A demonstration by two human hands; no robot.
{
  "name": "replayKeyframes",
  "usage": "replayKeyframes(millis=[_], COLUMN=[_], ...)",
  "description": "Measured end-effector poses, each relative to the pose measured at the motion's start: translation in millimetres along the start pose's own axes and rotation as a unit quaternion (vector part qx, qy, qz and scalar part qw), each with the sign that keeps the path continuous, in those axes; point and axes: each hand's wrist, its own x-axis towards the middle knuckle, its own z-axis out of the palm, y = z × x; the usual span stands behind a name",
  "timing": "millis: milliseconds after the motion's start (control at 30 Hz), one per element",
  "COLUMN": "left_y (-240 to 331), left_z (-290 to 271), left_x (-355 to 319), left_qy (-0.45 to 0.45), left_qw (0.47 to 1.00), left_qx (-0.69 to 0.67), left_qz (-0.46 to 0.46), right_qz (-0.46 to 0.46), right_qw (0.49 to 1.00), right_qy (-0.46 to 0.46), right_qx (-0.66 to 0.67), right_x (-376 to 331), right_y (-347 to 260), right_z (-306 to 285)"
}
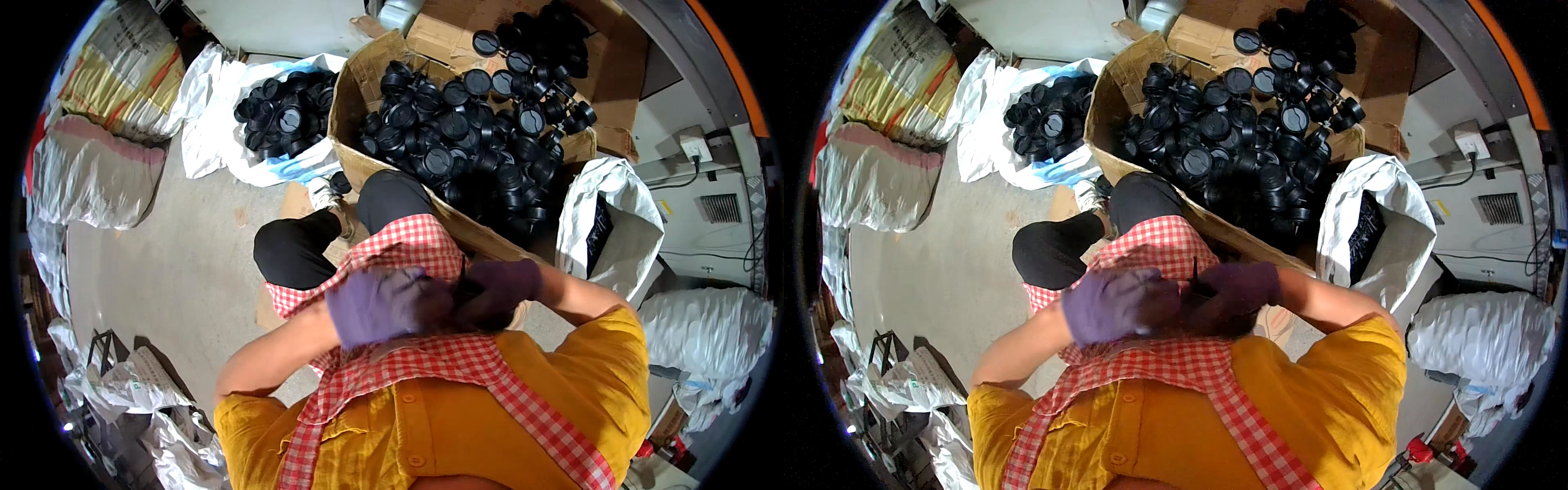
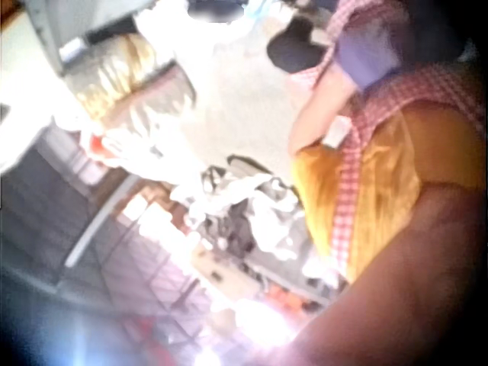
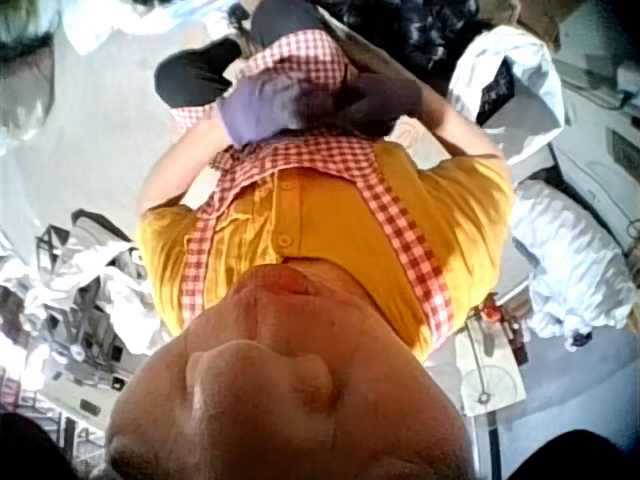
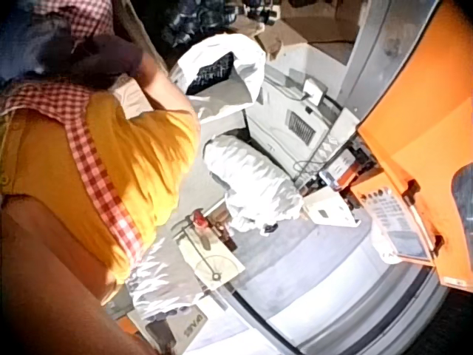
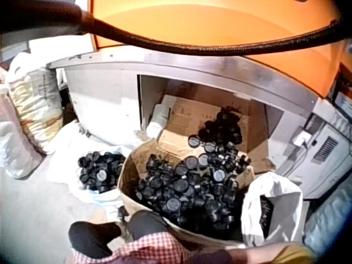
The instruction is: The person sits on the floor and sorts black plastic parts from a cardboard box into a white sack. They pick up individual parts, inspect them, and place them into the sack, occasionally adjusting the sack's position.
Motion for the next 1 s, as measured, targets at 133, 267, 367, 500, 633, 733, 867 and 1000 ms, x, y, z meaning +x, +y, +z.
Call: replayKeyframes(millis=[133,267,367,500,633,733,867,1000], left_y=[-35.2,-9.2,-12.0,-8.9,-18.4,-33.9,-41.2,-28.1], left_z=[-53.0,-65.7,-13.0,33.1,46.8,53.8,56.6,29.7], left_x=[-35.5,-29.3,0.3,36.4,56.9,61.2,66.7,69.3], left_qy=[-0.004,0.337,0.232,0.247,0.276,0.282,0.26,0.258], left_qw=[0.995,0.628,0.57,0.782,0.817,0.85,0.898,0.93], left_qx=[-0.086,-0.588,-0.695,-0.509,-0.377,-0.251,-0.165,-0.13], left_qz=[0.053,-0.382,-0.372,-0.26,-0.338,-0.368,-0.315,-0.229], right_qz=[0.022,-0.234,-0.473,-0.447,-0.304,-0.372,-0.277,-0.115], right_qw=[0.973,0.865,0.723,0.757,0.674,0.552,0.547,0.488], right_qy=[-0.134,0.065,0.125,0.397,0.617,0.659,0.706,0.774], right_qx=[0.186,0.438,0.487,0.263,0.267,0.351,0.353,0.387], right_x=[-25.5,-9.5,43.2,50.6,69.1,105.7,132.8,146.1], right_y=[41.6,75.9,20.4,16.3,16.4,23.5,34.0,126.2], right_z=[-20.1,-5.0,-2.5,-20.3,-40.2,-49.3,-64.2,-118.5])
